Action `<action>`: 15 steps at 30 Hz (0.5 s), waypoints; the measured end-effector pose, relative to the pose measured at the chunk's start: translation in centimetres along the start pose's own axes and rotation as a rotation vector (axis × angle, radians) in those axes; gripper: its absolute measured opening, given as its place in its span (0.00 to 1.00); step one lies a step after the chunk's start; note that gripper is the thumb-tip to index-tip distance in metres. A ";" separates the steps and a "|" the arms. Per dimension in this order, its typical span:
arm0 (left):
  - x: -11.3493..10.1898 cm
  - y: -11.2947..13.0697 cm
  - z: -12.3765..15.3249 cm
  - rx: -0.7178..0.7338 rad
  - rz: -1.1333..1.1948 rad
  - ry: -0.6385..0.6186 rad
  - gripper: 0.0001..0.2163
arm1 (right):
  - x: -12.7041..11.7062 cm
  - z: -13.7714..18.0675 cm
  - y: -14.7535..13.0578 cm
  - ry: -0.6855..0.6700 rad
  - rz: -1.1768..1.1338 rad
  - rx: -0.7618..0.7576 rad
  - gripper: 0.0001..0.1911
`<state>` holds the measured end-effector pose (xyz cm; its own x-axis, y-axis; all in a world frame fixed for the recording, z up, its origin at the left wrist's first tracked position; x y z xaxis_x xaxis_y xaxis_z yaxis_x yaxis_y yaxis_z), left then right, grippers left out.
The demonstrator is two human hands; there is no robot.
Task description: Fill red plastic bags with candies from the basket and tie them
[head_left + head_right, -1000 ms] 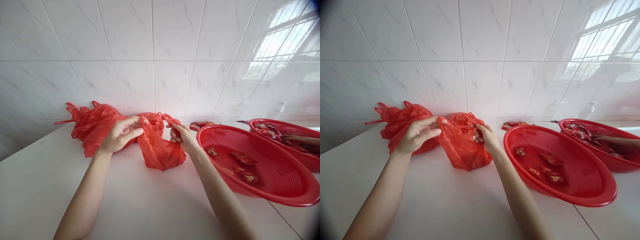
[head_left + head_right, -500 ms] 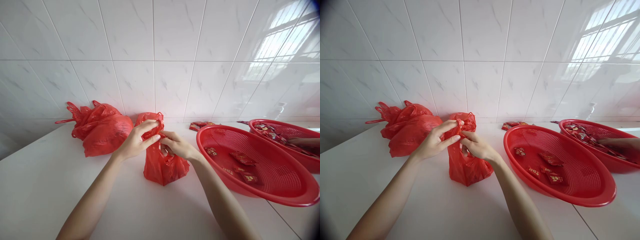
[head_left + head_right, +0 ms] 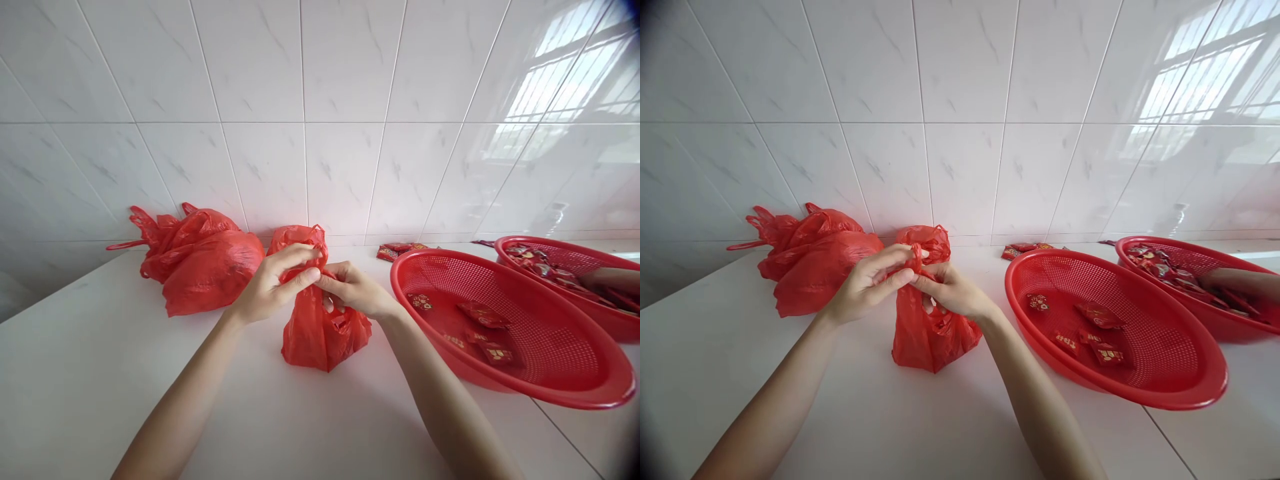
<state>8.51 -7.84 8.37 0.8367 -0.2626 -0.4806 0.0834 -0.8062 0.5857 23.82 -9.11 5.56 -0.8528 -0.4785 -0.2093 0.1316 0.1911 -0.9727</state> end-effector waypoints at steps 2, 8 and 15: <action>-0.5 -0.4 0.0 -0.061 0.021 0.085 0.16 | -0.3 0.0 -0.1 0.062 -0.046 0.018 0.24; -0.7 -1.4 0.2 -0.221 -0.116 0.054 0.19 | -0.8 -0.2 0.2 0.173 -0.067 0.028 0.23; 0.0 -0.8 0.1 -0.197 -0.095 0.051 0.10 | -0.8 0.0 -0.3 0.262 -0.061 -0.025 0.20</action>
<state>8.39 -7.20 7.87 0.8457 -0.1590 -0.5094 0.2633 -0.7059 0.6575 24.46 -8.85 6.03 -0.9610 -0.2518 -0.1139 0.0659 0.1914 -0.9793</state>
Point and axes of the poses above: each hand's wrist, its own z-axis away from the middle knuckle, its own x-axis out of the palm, y = z × x, the point moved 4 cm from there along -z, towards the middle knuckle, and after that the axes turned 6 degrees about x, right-handed, at the moved point
